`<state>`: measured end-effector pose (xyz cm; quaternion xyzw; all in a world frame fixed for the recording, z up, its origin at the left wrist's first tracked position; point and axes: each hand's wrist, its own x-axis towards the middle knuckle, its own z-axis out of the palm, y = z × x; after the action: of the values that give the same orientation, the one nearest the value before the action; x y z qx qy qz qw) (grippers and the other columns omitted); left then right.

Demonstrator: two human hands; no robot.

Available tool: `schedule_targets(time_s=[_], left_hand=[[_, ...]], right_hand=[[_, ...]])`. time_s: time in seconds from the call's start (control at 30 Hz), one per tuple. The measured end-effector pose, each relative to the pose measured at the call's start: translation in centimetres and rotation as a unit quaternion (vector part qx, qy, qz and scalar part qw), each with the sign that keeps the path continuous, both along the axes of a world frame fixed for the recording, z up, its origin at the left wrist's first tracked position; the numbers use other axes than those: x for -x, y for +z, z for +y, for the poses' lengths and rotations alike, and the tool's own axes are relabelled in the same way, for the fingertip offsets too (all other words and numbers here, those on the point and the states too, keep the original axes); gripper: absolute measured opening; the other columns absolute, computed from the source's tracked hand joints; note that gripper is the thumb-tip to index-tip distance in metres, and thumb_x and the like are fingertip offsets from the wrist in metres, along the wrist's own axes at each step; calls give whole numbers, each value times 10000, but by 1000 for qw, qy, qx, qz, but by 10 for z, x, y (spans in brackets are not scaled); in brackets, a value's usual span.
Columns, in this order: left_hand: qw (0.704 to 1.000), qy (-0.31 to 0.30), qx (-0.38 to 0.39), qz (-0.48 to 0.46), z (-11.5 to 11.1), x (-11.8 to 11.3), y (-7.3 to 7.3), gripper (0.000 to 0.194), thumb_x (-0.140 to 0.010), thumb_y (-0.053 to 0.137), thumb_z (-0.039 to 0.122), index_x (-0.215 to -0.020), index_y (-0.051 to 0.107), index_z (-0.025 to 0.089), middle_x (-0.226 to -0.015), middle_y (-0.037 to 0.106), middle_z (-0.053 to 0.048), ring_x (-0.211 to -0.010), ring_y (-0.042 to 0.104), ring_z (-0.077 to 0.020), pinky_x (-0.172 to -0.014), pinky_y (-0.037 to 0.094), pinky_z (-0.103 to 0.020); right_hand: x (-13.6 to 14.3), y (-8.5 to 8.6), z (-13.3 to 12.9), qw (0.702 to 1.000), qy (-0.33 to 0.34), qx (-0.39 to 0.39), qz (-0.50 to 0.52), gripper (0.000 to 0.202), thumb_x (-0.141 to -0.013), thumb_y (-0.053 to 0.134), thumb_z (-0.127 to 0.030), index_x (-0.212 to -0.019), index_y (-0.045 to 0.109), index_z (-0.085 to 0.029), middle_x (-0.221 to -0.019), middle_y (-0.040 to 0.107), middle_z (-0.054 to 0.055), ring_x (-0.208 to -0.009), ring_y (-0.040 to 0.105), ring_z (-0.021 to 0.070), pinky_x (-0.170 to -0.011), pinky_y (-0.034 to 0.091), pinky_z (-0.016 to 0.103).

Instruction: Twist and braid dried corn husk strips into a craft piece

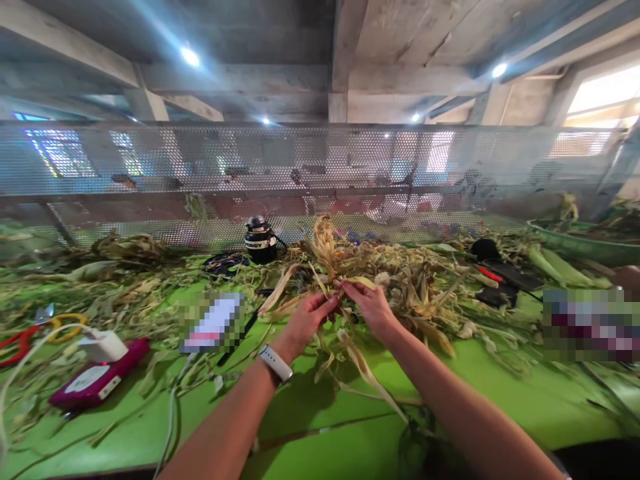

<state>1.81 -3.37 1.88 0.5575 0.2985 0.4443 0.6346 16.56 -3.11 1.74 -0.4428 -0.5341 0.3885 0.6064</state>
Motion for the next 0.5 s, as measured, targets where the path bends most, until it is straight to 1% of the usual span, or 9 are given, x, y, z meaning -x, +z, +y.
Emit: schedule_targets(time_s=[0.1,0.17,0.23,0.3,0.33,0.4,0.5], left_hand=[[999,2,20,-46,1,1,-1,196,-668,713,339,-787,679,187,-724,646,-13,-583,518,-100,-559,389,-212],[998,10,12,-62,2,2,0,227,-641,742,315,-803,671,173,-748,651,-16,-626,539,-104,-608,405,-214],[998,29,2,-55,4,4,1,259,-626,752,329,-791,662,151,-705,633,-7,-607,527,-96,-607,398,-212],[998,49,-4,-44,6,6,2,258,-631,741,353,-756,656,145,-668,615,2,-585,507,-93,-594,390,-215],[997,59,-6,-43,7,7,2,246,-628,739,350,-745,655,150,-666,615,3,-589,504,-96,-598,390,-218],[996,77,-9,-39,9,8,2,206,-628,732,324,-740,658,167,-688,624,3,-614,508,-103,-614,392,-222],[996,89,-7,-27,13,9,1,173,-635,720,296,-748,665,177,-695,624,8,-605,499,-99,-593,376,-216]], right_hand=[[-5,5,-2,997,21,31,-63,421,-700,579,-586,-630,590,-171,-609,601,11,-598,558,154,-617,453,289],[-7,10,-6,993,49,51,-95,446,-758,510,-588,-607,566,-173,-590,583,9,-574,547,147,-600,442,284],[-5,14,-11,984,117,70,-117,467,-789,464,-588,-599,563,-173,-597,593,18,-578,545,146,-600,429,280],[0,16,-16,973,183,83,-116,465,-776,479,-601,-615,560,-173,-612,609,22,-580,539,140,-596,416,270],[2,15,-18,970,200,90,-107,457,-758,503,-609,-628,552,-174,-613,612,19,-569,530,132,-587,407,263],[6,13,-20,971,196,100,-94,447,-720,555,-611,-637,529,-173,-584,593,0,-525,486,107,-555,379,243],[7,8,-17,976,163,86,-113,453,-690,595,-602,-592,484,-174,-495,498,-46,-465,399,77,-505,322,222]])
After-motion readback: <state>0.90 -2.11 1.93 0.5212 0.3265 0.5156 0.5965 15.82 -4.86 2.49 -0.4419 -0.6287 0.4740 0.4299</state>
